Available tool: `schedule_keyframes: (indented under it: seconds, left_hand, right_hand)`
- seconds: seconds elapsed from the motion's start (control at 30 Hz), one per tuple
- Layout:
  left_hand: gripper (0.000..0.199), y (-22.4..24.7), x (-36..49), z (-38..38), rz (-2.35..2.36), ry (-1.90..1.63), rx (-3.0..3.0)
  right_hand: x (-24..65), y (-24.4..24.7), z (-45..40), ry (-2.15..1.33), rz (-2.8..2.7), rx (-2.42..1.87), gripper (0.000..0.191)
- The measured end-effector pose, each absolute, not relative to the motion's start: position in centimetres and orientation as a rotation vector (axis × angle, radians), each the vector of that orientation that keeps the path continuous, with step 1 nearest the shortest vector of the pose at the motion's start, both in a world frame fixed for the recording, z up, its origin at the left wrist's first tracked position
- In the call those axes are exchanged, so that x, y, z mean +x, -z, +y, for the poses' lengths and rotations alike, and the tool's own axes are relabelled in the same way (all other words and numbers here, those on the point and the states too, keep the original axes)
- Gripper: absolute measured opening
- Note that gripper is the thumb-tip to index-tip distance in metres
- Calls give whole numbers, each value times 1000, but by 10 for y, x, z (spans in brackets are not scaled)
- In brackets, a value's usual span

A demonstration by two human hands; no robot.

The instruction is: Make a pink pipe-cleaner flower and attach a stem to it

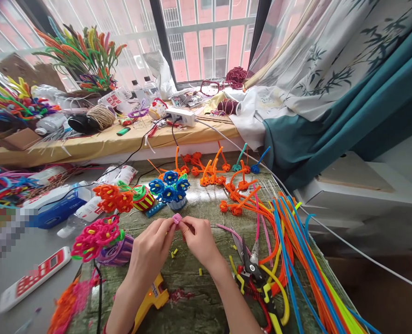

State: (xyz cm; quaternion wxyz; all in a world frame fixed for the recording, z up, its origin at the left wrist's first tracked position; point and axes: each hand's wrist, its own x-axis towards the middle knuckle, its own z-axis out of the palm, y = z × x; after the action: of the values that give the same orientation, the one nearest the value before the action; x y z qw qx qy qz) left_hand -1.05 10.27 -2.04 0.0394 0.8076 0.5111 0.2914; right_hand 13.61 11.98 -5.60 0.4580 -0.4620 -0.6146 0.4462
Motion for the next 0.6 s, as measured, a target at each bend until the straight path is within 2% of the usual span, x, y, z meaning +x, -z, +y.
schedule_keyframes:
  seconds: [0.13,0.33,0.6]
  left_hand:
    - [10,23,-11,102,1646,-971,2427]
    - [8,24,-5,100,1639,-1021,2459]
    - [28,15,-9,102,1287,-824,2892]
  right_hand:
    - [135,55,119,-1075,-1486,-1161,27]
    - [134,53,118,-1028,-1490,-1167,25]
    - [137,54,118,-1030,-1514,-1180,27]
